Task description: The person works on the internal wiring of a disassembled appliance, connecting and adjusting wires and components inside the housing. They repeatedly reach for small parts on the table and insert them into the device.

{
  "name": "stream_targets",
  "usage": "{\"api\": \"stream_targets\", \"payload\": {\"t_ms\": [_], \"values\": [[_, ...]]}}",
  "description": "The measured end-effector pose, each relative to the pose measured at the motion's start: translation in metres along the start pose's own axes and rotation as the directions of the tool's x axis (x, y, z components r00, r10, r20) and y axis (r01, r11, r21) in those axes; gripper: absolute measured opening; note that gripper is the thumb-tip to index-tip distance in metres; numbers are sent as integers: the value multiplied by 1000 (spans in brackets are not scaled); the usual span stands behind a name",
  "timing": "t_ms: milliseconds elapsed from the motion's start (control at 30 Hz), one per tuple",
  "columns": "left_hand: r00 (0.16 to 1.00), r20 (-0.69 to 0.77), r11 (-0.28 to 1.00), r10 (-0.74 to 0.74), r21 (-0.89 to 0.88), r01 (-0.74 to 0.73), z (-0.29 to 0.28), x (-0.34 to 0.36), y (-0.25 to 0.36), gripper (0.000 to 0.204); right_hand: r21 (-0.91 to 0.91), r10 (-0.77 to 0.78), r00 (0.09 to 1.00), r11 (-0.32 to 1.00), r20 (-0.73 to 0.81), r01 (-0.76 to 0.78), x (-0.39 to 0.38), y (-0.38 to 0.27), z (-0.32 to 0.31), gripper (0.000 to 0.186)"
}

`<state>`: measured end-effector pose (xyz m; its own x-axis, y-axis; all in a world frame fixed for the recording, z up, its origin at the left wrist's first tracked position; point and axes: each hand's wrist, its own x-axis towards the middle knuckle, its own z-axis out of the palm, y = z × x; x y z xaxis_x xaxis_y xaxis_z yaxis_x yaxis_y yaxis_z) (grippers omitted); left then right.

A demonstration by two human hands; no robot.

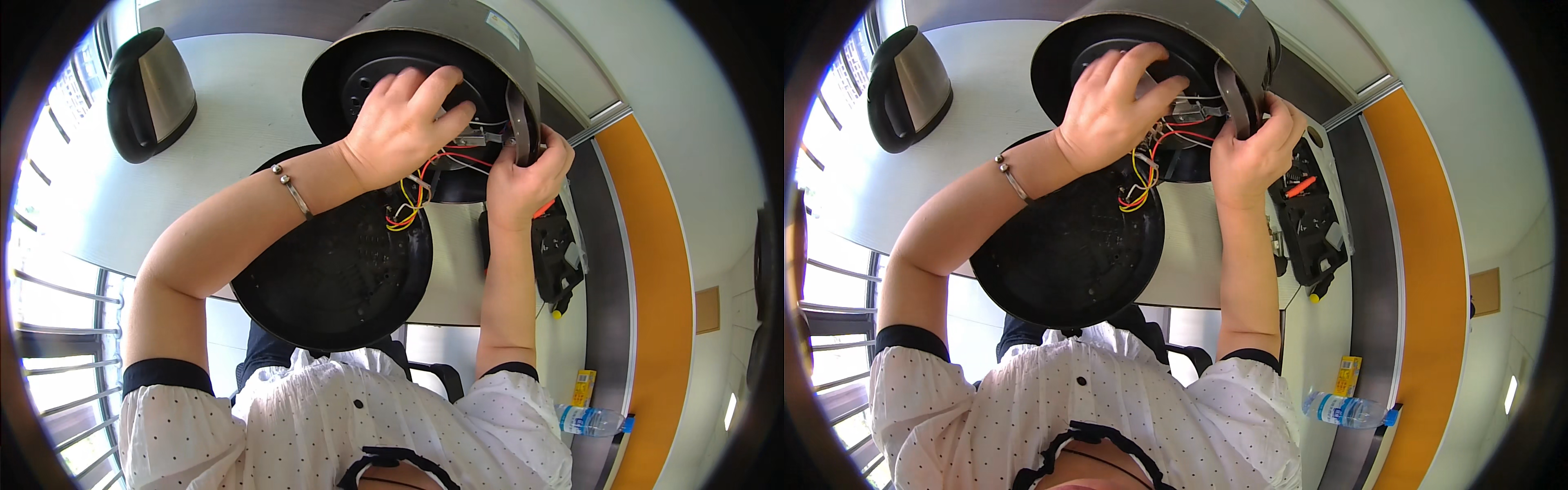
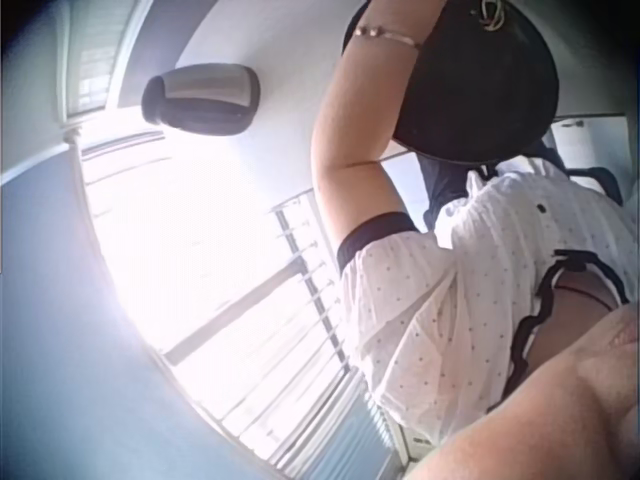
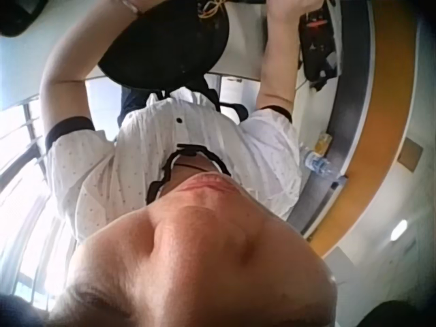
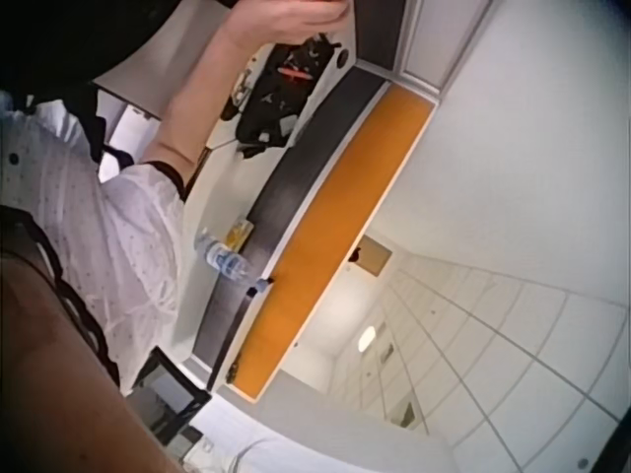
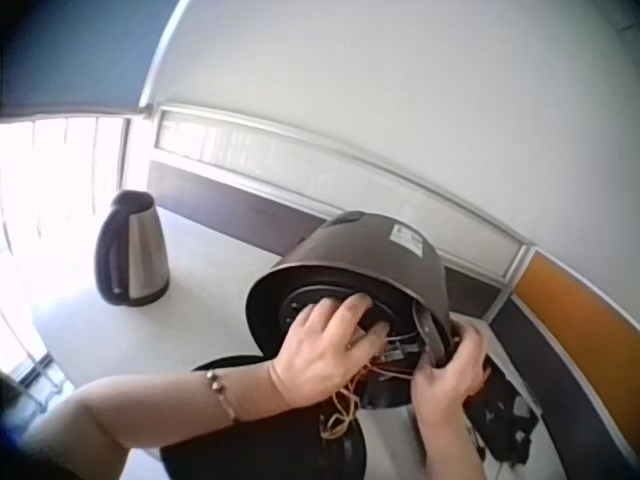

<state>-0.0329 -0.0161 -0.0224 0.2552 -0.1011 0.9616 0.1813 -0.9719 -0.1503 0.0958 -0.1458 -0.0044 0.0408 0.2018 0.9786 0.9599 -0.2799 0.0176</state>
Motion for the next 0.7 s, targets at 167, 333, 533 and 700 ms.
{"api": "stream_targets", "payload": {"t_ms": [167,333,533,700], "values": [[997,8,995,-81,-58,81,-2,14,-7,62,10,-3,1000,1000,-16,3,-1,2,0,38],[993,110,989,-48,-133,63,-4,18,-16,81,31,5,1000,999,-2,-5,-2,3,-1,39],[995,99,994,-28,-104,38,4,22,-24,86,52,-9,999,999,-36,11,-6,10,2,37],[999,41,988,-14,-152,20,9,19,-31,84,31,-23,1000,999,-7,23,0,5,0,38]]}}
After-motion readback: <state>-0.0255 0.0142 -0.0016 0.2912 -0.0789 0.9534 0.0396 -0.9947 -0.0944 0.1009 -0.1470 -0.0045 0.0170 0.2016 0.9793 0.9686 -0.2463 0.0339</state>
